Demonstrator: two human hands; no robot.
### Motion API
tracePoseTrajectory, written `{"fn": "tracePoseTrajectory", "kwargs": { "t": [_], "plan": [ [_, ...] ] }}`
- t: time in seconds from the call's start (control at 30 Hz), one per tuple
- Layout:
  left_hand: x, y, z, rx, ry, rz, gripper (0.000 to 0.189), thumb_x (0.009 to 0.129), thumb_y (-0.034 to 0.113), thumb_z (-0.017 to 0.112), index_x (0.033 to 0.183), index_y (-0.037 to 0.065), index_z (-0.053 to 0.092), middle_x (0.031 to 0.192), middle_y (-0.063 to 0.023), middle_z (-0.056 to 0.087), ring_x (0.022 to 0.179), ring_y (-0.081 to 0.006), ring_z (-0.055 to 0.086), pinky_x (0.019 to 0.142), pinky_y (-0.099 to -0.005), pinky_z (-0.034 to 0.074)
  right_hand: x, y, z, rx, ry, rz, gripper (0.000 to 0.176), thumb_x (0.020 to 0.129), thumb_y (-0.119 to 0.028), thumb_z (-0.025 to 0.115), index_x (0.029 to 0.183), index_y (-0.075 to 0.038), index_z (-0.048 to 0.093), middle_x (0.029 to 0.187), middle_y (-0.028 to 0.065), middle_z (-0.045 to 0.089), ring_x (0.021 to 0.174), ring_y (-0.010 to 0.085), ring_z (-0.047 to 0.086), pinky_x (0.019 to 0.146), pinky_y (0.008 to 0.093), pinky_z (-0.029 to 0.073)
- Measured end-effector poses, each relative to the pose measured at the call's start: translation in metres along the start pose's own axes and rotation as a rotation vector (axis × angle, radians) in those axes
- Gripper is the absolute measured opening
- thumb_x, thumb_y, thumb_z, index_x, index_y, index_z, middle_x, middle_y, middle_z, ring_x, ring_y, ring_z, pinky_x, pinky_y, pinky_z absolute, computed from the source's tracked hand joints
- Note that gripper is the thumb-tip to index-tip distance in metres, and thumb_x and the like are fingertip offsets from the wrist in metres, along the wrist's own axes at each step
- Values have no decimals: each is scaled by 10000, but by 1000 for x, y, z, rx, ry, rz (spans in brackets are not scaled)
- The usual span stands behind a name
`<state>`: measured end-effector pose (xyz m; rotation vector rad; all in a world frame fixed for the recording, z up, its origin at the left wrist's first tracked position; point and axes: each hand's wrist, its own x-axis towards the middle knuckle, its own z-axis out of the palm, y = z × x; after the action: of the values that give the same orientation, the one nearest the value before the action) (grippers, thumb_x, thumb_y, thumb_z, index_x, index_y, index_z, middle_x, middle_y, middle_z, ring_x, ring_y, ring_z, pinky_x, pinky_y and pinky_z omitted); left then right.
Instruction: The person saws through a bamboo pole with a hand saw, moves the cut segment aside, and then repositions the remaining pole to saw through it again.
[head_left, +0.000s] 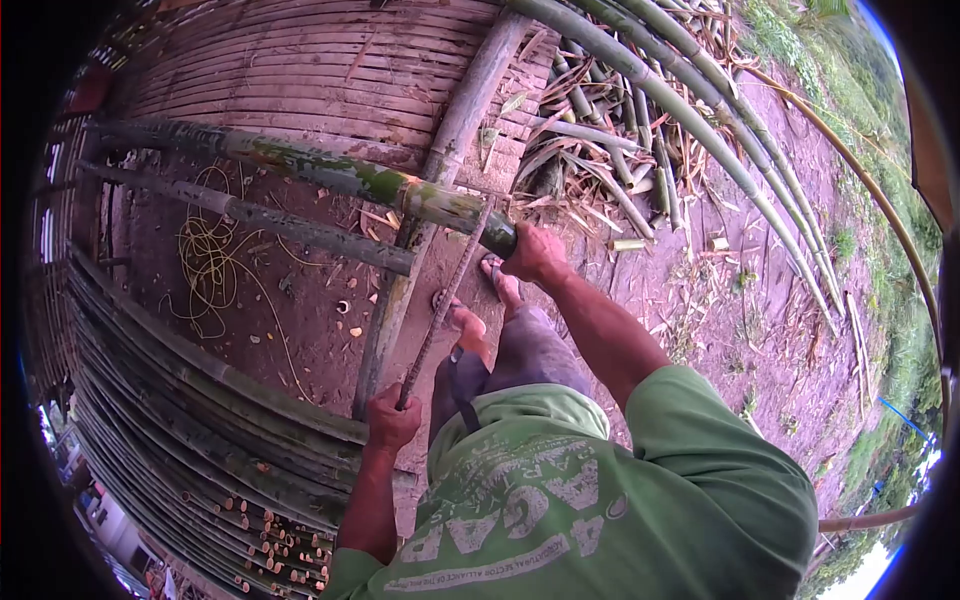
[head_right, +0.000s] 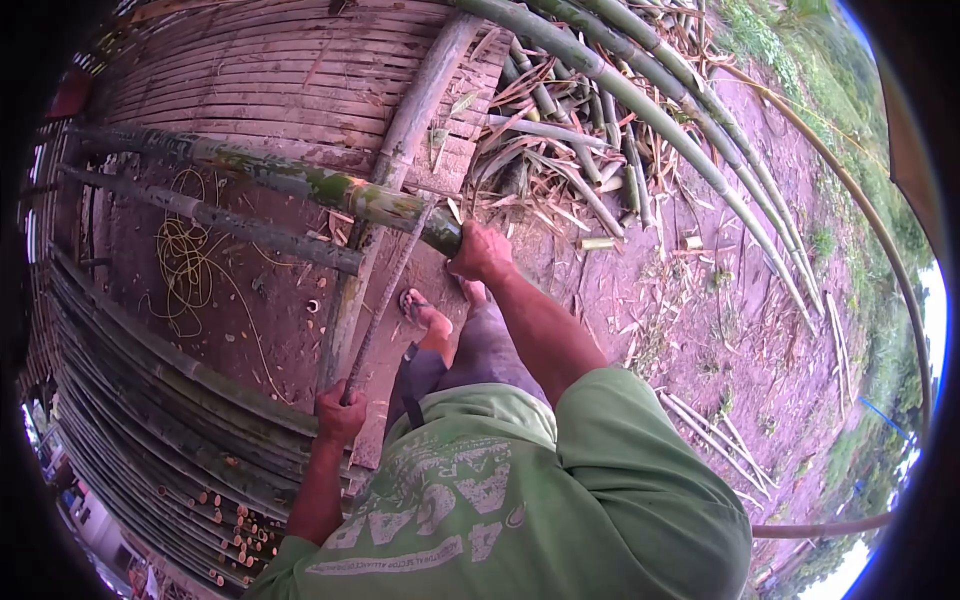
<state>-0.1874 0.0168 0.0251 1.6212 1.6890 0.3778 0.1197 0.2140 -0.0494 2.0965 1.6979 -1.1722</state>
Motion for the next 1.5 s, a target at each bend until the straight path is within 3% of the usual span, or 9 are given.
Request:
{"fn": "tracePoseTrajectory", "kwargs": {
  "t": [0.17, 0.3, 0.43, 0.53, 0.73, 1.0, 1.17, 1.33, 1.5],
  "plan": [
    [94, 16, 45, -147, 33, 59, 158, 732, 72, 584, 646, 47, 453, 500, -121, 438, 433, -235, 473, 455, -388, 379, 13, 2, 14, 299, -150, 241, 532, 591, -379, 795, 937, 14, 700, 912, 194, 695, 836, 307, 690, 755, 354, 557],
    [120, 44, 41, -251, 14, 31, 175, 738, 82, 598, 626, 59, 465, 515, -71, 465, 462, -168, 457, 458, -362, 377, 8, 10, -42, 451, -239, 82, 401, 653, -305, 760, 791, 64, 683, 748, 142, 690, 635, 219, 669, 590, 355, 544],
    [133, -6, 33, -382, -124, -98, 140, 750, 103, 600, 617, 73, 568, 589, 15, 582, 557, -69, 541, 486, -295, 415, 8, 24, -13, 1194, -608, 191, 346, 643, -301, 761, 830, -14, 716, 797, 135, 693, 680, 231, 677, 644, 346, 562],
    [155, -9, 3, -583, -235, -189, 164, 744, 101, 606, 606, 56, 529, 561, 17, 552, 510, -81, 476, 477, -312, 391, 8, 30, -22, 844, -470, 60, 359, 647, -306, 754, 817, 6, 697, 793, 146, 688, 707, 223, 681, 659, 366, 563],
    [138, 55, -13, -109, -58, 29, 120, 758, 115, 612, 710, 11, 578, 558, -106, 555, 502, -162, 553, 489, -359, 430, 2, 22, -70, -171, 188, -43, 552, 608, -324, 760, 1026, 14, 634, 911, 228, 683, 864, 371, 682, 743, 421, 550],
    [82, 98, -7, -333, -43, -126, 234, 751, 124, 637, 621, 59, 453, 543, 23, 415, 508, -90, 385, 475, -317, 342, -28, 112, -51, 356, 224, -12, 665, 553, -330, 828, 1113, -38, 620, 967, 186, 687, 909, 303, 667, 829, 373, 529],
    [26, 70, -24, -286, -31, -189, 213, 714, 115, 644, 621, 68, 458, 535, 2, 433, 496, -118, 418, 484, -325, 374, -65, 258, 7, 756, 404, 475, 713, 522, -202, 893, 1144, -21, 595, 989, 129, 679, 872, 241, 657, 822, 377, 532],
    [-5, 78, -43, -223, 89, -160, 222, 702, 145, 655, 616, 60, 469, 527, -13, 447, 491, -122, 451, 477, -334, 381, -76, 311, -185, 317, 726, 933, 733, 562, -200, 860, 1198, -61, 523, 1154, 161, 636, 1075, 318, 626, 942, 389, 485],
    [-9, 88, -27, -209, 241, -235, 251, 716, 139, 647, 582, 57, 452, 532, -27, 462, 488, -137, 461, 485, -339, 377, -7, 175, -380, -139, 1349, -256, 857, 624, -37, 754, 1388, -114, 373, 1339, 201, 458, 1265, 362, 427, 1036, 464, 358]
  ]
}}
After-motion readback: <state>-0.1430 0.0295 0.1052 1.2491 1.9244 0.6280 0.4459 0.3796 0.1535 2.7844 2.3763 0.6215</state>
